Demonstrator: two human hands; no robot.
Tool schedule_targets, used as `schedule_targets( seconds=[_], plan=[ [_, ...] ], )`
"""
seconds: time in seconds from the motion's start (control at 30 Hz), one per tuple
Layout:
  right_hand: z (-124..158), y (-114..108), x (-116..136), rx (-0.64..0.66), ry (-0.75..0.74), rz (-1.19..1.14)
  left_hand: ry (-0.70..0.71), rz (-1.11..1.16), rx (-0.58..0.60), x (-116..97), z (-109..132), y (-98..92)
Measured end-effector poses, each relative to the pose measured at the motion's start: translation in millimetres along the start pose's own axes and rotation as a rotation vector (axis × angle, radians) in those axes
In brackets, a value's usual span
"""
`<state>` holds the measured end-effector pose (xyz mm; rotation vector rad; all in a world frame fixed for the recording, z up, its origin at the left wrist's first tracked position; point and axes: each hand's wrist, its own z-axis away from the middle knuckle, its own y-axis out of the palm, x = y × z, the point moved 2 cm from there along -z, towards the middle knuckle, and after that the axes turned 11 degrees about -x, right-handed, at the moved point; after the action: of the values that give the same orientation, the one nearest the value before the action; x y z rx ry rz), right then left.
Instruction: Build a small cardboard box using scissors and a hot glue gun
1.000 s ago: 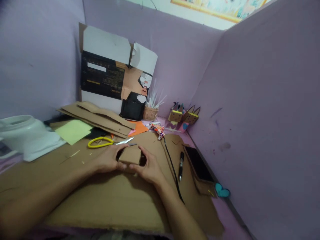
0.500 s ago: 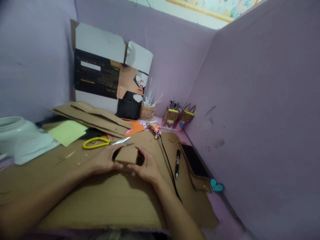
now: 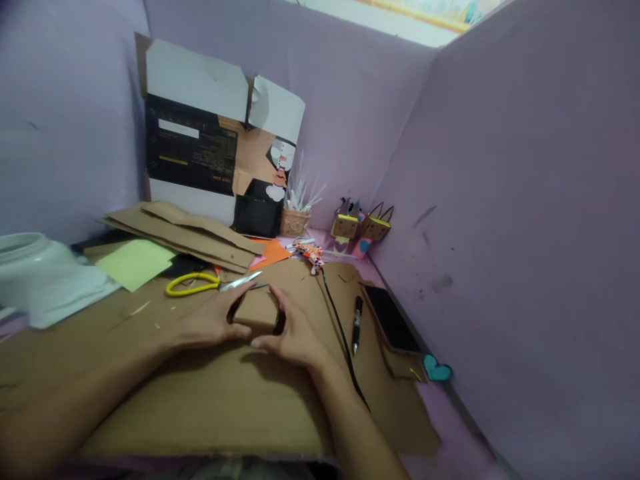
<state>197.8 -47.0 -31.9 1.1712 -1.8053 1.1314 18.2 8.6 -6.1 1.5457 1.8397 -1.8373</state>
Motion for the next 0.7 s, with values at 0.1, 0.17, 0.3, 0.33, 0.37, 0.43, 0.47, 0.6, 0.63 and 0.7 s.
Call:
schedule_targets(
  seconds=[0.1, 0.17, 0.3, 0.33, 0.37, 0.43, 0.47, 0.6, 0.63, 0.7],
  plan=[
    [2, 8, -2, -0.006, -0.108, 0.157, 0.08, -0.065, -0.02, 3, 3, 9.0],
    [2, 11, -2, -0.029, -0.142, 0.185, 0.106, -0.07, -0.051, 6, 3, 13.8],
    [1, 14, -2, -0.047, -0.147, 0.207, 0.136, -0.077, -0.114, 9, -1, 17.8],
    [1, 14, -1, -0.046, -0.144, 0.212, 0.149, -0.077, -0.12, 8, -2, 17.9],
    [1, 15, -1, -0.042, -0.141, 0.213, 0.158, -0.075, -0.125, 8, -2, 17.6],
    [0, 15, 0, -0.035, -0.143, 0.21, 0.158, -0.075, -0.123, 7, -3, 16.7],
    [0, 15, 0, -0.03, -0.145, 0.206, 0.15, -0.077, -0.119, 6, -4, 16.3],
    [0, 15, -1, -0.018, -0.14, 0.195, 0.121, -0.104, -0.113, 6, -5, 15.4],
    [-1, 15, -1, -0.014, -0.135, 0.197, 0.116, -0.114, -0.112, 6, -6, 15.5],
    [-1, 15, -1, -0.006, -0.13, 0.205, 0.108, -0.136, -0.106, 6, -6, 15.9]
  ],
)
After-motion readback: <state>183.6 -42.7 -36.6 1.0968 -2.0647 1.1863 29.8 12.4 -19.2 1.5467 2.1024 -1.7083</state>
